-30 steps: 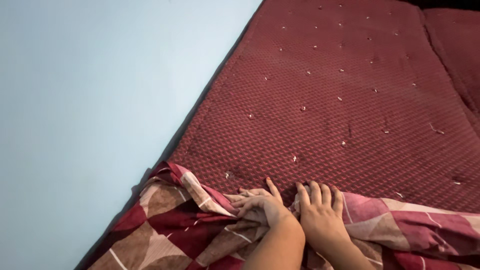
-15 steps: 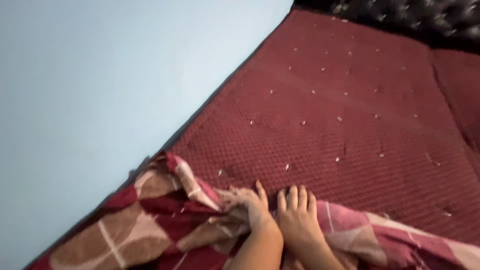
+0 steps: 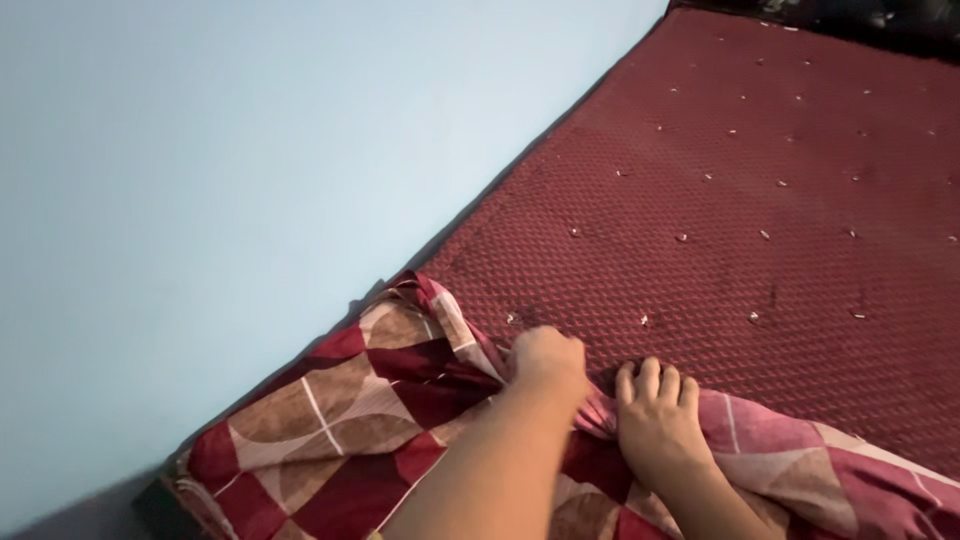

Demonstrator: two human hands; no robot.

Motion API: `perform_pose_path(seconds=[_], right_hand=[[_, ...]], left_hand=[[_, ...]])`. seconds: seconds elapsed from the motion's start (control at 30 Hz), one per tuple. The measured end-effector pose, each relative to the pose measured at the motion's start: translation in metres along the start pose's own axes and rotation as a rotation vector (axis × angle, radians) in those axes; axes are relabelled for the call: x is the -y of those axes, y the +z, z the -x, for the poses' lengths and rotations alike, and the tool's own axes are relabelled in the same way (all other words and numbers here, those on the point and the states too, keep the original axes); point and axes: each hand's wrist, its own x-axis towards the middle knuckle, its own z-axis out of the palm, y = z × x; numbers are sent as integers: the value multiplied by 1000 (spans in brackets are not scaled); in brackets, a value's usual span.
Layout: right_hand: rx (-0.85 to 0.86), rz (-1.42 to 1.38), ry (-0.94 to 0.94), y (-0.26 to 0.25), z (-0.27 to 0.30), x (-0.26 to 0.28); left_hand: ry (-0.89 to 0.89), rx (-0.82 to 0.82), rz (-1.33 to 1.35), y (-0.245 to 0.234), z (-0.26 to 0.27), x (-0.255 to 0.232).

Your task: The person folds a patterned blanket by gathering its edges on a bed and rolling it into a compact bundle.

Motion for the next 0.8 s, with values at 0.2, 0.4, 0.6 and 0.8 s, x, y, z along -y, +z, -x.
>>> perform_pose_path(seconds=[0.2, 0.4, 0.6, 0.8], right_hand=[[-23, 37, 28, 8, 0, 8], [15, 75, 28, 10, 10, 27], [241, -8, 86, 2, 3, 36], [352, -85, 126, 5, -6, 36]], left_hand=[[-100, 21, 113, 31, 6, 65], [-26, -232, 58, 73, 14, 68], [22, -331, 71, 89, 2, 70], [38, -115, -31, 74, -1, 63]])
